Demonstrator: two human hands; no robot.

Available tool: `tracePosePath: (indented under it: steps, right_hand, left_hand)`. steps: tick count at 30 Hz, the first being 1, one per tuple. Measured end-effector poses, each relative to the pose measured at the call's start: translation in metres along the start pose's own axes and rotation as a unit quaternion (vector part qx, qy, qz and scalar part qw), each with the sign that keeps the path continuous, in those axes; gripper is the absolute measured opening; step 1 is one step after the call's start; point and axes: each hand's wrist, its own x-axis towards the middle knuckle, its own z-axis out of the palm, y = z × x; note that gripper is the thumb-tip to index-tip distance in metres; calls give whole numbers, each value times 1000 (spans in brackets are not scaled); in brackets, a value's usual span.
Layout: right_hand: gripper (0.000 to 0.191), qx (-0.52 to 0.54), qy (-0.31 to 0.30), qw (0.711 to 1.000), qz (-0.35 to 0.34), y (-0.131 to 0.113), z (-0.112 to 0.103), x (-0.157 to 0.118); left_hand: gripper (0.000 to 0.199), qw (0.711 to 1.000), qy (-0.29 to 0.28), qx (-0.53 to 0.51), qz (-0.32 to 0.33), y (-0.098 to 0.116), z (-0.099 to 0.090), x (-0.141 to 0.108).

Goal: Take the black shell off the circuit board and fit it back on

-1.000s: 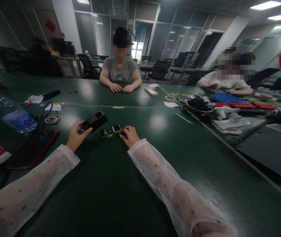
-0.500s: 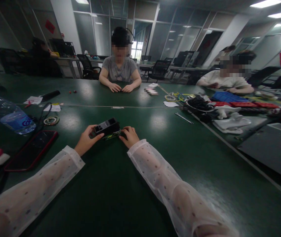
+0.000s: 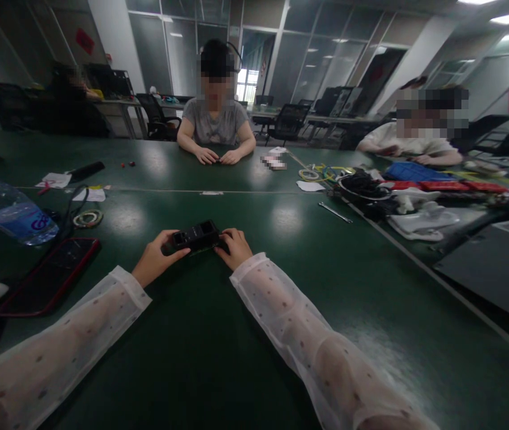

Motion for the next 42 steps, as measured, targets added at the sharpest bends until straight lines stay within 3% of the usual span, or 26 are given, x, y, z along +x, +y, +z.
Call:
tracePosePath:
  steps: [8,22,28,31,36,40,42]
  right_hand:
    - [42,20,6,1000,13,-3,-3,0]
    - [38,9,-10,1000,12,-6,-4,-1]
    - [26,38,80,996,11,-7,-4,0]
    - [14,88,120,988,34,-14,-10,-1]
    - [21,228,95,968,45,-35,-6,-5]
    - [47,234,62,969,41,-50,4,-8]
    - [58,227,52,972,45,-54,6,-9]
  left_hand:
    - [52,998,-40,48,-8,-6,1,2]
    - [53,997,-50,50,-17,-4,0,1]
    - [51,997,-49,66,-9,-6,1,2]
    - [48,995,-28,91,10,-7,1,2]
    - [52,989,1,143,41,-6,2,-1]
    - [65,971,-70,183,137,0,4,-5]
    - [55,948,-127,206,206,4,6,-8]
